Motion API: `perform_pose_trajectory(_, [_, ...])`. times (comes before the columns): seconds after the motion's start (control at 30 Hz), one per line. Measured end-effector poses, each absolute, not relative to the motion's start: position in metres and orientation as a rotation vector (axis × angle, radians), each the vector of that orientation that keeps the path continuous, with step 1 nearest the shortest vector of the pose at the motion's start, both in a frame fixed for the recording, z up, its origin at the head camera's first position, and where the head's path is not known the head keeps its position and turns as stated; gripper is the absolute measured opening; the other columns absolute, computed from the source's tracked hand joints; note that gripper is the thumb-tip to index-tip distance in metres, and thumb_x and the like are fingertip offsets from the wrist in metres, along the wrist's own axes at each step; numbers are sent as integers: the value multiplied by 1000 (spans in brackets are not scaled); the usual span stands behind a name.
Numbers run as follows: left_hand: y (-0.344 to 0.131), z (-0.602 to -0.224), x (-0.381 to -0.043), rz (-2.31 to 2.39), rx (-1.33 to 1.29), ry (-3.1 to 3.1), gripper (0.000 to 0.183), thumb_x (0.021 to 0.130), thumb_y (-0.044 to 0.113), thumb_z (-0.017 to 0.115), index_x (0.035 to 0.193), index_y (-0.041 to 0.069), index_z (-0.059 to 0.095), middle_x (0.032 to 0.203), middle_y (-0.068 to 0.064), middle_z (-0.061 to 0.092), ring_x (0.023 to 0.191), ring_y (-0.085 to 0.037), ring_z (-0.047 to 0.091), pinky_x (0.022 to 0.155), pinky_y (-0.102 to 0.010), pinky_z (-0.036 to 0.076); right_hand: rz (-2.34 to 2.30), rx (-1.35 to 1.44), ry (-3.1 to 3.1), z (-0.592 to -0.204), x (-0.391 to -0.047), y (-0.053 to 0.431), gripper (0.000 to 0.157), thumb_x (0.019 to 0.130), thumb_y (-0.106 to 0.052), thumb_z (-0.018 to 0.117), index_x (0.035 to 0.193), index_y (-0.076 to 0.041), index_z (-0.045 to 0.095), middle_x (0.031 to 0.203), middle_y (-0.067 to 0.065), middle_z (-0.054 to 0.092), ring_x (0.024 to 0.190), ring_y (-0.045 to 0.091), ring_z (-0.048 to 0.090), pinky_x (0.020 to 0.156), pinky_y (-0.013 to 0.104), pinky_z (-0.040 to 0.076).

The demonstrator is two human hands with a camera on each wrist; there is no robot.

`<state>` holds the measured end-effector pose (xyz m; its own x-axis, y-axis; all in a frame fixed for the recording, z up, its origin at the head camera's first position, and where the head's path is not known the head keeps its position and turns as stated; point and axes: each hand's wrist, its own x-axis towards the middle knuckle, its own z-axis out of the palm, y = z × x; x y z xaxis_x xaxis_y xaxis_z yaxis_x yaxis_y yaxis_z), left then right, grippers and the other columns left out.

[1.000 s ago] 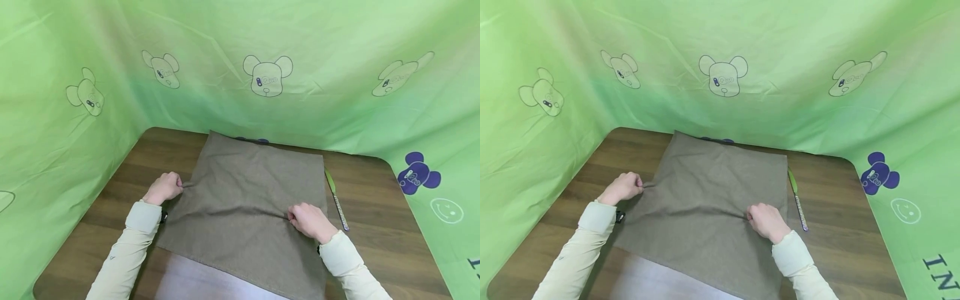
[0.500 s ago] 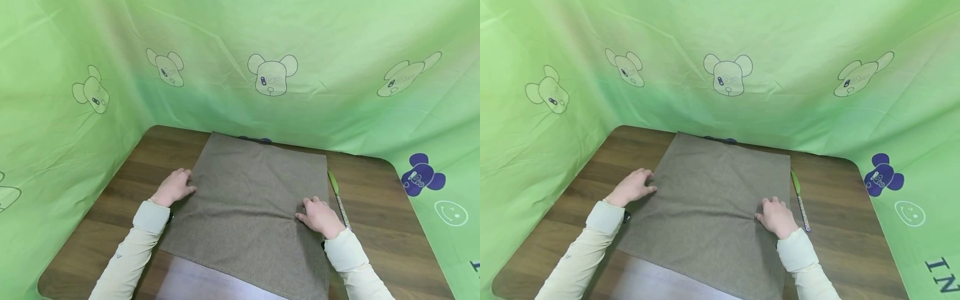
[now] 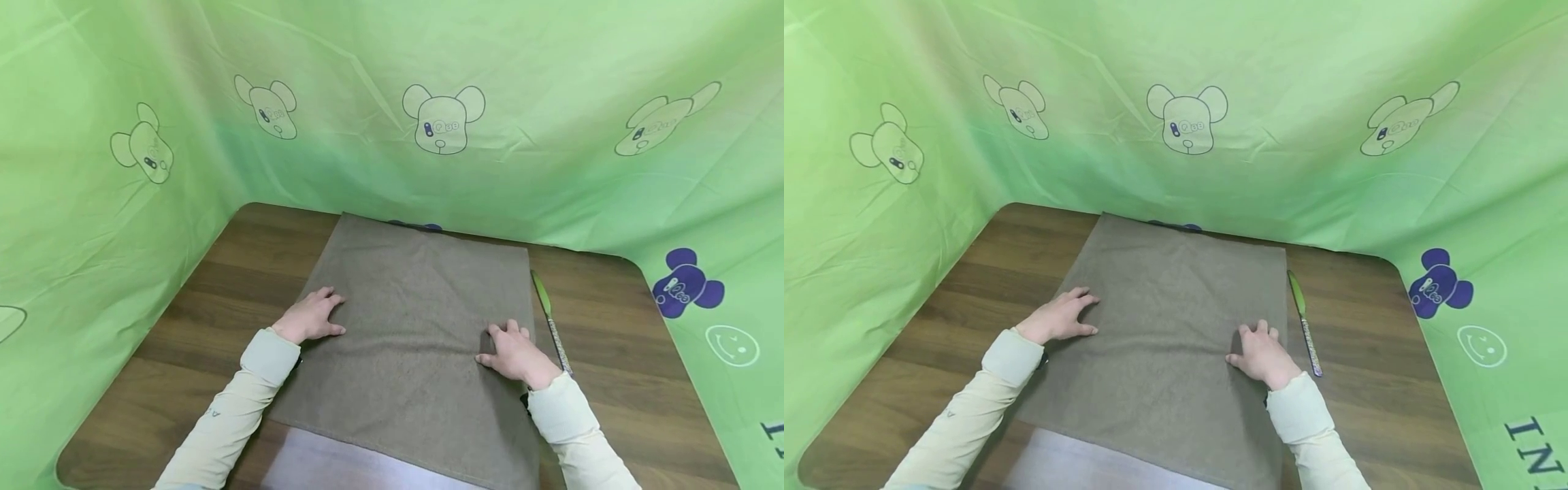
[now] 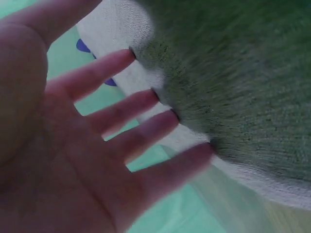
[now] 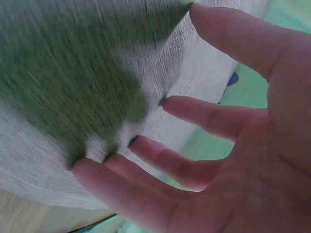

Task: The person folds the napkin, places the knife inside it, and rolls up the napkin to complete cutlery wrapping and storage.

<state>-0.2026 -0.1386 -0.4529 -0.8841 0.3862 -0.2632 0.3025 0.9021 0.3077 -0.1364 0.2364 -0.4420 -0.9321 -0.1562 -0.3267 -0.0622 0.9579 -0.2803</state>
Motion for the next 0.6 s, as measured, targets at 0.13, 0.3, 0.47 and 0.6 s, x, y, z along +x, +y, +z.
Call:
perform_pose_trajectory(0.13, [-139,-453,-201,377,458,2710,67,85,33,72,141,6,47,152,-25,31,140,-43,32,109,-55,34,-404,-167,2753,-444,-140,236,65,86,-28,71,134,9,45,130,40,37,112,55,40,88,61,43])
perform_pose_trajectory(0.3, [-138,-452,-201,399,448,2699,70,85,33,73,142,5,45,154,-26,28,141,-45,28,110,-56,32,-406,-152,2741,-448,-144,237,68,87,-27,70,137,8,42,135,40,33,116,56,36,91,61,42])
perform_pose_trajectory(0.47, [-139,-455,-202,402,436,2691,72,85,34,72,144,6,42,155,-24,25,143,-45,25,110,-58,31,-385,-136,2725,-448,-146,236,69,86,-28,71,138,8,42,136,40,32,119,57,35,91,62,42])
perform_pose_trajectory(0.6, [-140,-455,-200,391,423,2685,73,86,35,71,146,7,40,157,-23,24,144,-45,22,110,-59,30,-360,-142,2728,-445,-148,234,69,85,-27,73,136,9,43,134,40,34,117,57,37,90,62,43])
